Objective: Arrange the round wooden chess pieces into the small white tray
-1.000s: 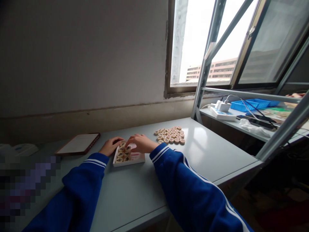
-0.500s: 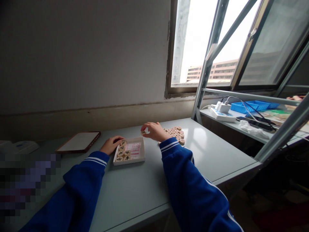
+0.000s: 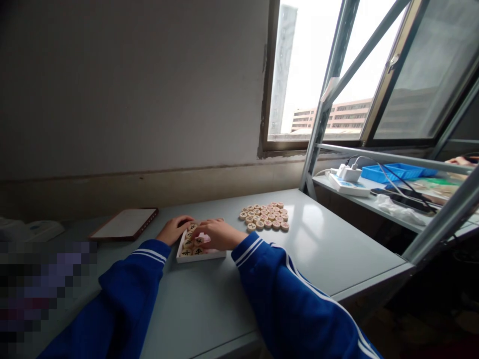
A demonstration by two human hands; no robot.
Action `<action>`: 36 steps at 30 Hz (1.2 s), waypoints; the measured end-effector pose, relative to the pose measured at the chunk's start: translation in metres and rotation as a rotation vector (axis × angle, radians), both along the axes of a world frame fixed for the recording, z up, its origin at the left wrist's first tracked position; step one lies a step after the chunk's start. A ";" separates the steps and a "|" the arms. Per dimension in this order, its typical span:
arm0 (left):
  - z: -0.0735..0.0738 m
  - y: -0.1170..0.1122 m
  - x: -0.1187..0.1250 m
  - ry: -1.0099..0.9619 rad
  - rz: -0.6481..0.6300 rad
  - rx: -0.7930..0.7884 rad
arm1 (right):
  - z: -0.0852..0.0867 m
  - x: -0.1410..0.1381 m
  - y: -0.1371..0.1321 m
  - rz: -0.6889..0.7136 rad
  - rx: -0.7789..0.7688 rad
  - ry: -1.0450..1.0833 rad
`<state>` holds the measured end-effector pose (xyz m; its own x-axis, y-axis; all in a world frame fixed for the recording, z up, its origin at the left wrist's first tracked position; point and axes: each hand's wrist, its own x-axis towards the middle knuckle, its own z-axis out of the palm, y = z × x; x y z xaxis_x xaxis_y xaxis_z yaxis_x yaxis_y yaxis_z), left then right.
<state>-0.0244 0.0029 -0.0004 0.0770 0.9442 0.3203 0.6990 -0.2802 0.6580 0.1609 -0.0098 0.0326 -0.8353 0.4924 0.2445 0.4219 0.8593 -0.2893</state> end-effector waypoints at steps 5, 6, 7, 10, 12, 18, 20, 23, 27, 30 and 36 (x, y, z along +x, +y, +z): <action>0.000 0.000 0.000 -0.003 -0.001 0.001 | -0.003 0.000 -0.002 -0.071 0.030 0.054; 0.001 0.000 0.000 -0.002 0.000 0.000 | 0.000 0.004 0.001 -0.084 0.024 0.061; 0.001 0.000 0.000 0.001 0.000 -0.001 | 0.003 0.009 0.005 -0.098 0.013 0.073; 0.001 0.000 0.000 0.008 0.008 -0.006 | 0.014 0.024 0.014 -0.175 -0.020 0.109; 0.001 0.000 0.000 0.011 0.010 -0.010 | 0.019 0.037 0.017 -0.248 -0.043 0.074; 0.001 0.000 0.000 0.022 0.017 -0.008 | 0.024 0.071 0.015 -0.509 0.064 -0.194; 0.000 0.001 -0.001 0.022 0.014 -0.013 | 0.023 0.072 0.014 -0.504 0.077 -0.198; -0.001 0.001 -0.001 0.020 0.013 -0.015 | 0.020 0.056 0.011 -0.293 0.006 -0.066; -0.001 0.001 -0.001 0.014 0.010 -0.007 | 0.010 0.020 -0.001 0.019 -0.105 -0.031; 0.000 0.000 0.000 0.017 0.006 -0.015 | 0.001 0.004 -0.009 0.106 -0.126 -0.052; -0.001 0.001 0.001 0.034 0.014 0.002 | -0.002 0.007 -0.007 0.052 -0.064 -0.055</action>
